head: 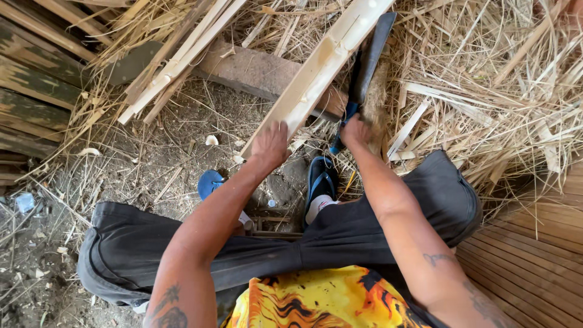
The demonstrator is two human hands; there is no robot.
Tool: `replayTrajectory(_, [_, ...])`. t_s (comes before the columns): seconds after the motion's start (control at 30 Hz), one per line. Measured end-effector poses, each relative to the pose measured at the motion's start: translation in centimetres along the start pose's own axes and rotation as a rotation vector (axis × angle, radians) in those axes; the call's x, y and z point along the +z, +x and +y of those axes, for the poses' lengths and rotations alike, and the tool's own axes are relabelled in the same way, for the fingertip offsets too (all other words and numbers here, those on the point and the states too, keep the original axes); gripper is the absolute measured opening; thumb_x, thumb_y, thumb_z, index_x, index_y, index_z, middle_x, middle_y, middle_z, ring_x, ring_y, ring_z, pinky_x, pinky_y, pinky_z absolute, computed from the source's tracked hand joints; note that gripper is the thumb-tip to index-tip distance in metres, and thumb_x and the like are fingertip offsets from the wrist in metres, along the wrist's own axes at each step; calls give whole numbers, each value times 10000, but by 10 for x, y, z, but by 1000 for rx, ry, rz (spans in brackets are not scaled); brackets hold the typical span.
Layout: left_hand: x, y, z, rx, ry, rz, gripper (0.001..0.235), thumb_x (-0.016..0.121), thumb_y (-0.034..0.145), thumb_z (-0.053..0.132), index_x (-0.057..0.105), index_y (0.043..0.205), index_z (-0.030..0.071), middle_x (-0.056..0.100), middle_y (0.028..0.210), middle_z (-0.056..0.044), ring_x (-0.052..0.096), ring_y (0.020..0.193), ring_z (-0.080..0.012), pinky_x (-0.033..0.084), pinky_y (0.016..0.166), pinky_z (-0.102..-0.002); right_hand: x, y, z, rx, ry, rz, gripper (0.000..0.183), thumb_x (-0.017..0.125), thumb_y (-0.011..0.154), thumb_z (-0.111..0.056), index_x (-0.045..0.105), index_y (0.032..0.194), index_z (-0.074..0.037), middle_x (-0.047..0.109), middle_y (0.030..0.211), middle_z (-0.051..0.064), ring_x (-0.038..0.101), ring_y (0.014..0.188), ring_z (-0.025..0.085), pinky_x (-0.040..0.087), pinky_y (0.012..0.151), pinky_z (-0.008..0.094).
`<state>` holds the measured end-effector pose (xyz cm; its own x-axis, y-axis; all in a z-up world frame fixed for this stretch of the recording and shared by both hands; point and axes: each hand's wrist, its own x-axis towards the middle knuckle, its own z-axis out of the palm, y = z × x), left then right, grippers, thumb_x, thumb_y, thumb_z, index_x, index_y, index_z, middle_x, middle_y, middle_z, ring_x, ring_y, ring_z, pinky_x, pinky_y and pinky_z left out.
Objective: The person splits a piece of wood into thin strips using a machete and a wooden mallet. They repeatedly strike the machete to split the wood and then separate the resulting strips by hand.
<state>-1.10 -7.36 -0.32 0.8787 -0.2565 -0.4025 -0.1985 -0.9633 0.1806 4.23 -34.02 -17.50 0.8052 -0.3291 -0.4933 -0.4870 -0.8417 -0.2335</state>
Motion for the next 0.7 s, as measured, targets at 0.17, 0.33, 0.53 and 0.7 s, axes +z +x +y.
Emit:
replayTrajectory(0.17, [32, 10, -14, -123, -136, -39, 272, 502, 1039, 183, 598, 1245, 34, 655, 1125, -190, 714, 746, -275, 630, 624, -412, -8, 1, -3, 63, 126, -49, 583, 838, 820, -257, 537, 1275, -49, 667, 1213, 232, 641, 1133, 411, 512, 987, 492])
replayTrajectory(0.33, [12, 36, -108, -306, -617, 63, 408, 585, 981, 382, 662, 1244, 79, 730, 987, -130, 692, 760, -209, 605, 684, -378, -23, 48, 18, 20, 513, -63, 393, 824, 791, -201, 652, 1080, 2, 723, 1038, 157, 713, 931, 272, 578, 813, 397])
replayTrajectory(0.53, [-3, 24, -142, -317, -833, -60, 707, 499, 1042, 668, 771, 1139, 23, 728, 858, -107, 700, 693, -179, 575, 700, -338, -112, 53, 4, 54, 1206, -239, 345, 765, 937, -394, 527, 851, -161, 513, 637, -1, 473, 451, 108, 351, 379, 293])
replayTrajectory(0.7, [-56, -9, -135, -446, -355, 14, 721, 580, 926, 746, 633, 1108, 50, 658, 807, -126, 619, 597, -193, 573, 572, -395, -160, 23, -27, 108, 1377, -277, 371, 730, 955, -443, 527, 845, -153, 531, 638, -14, 503, 478, 106, 373, 405, 275])
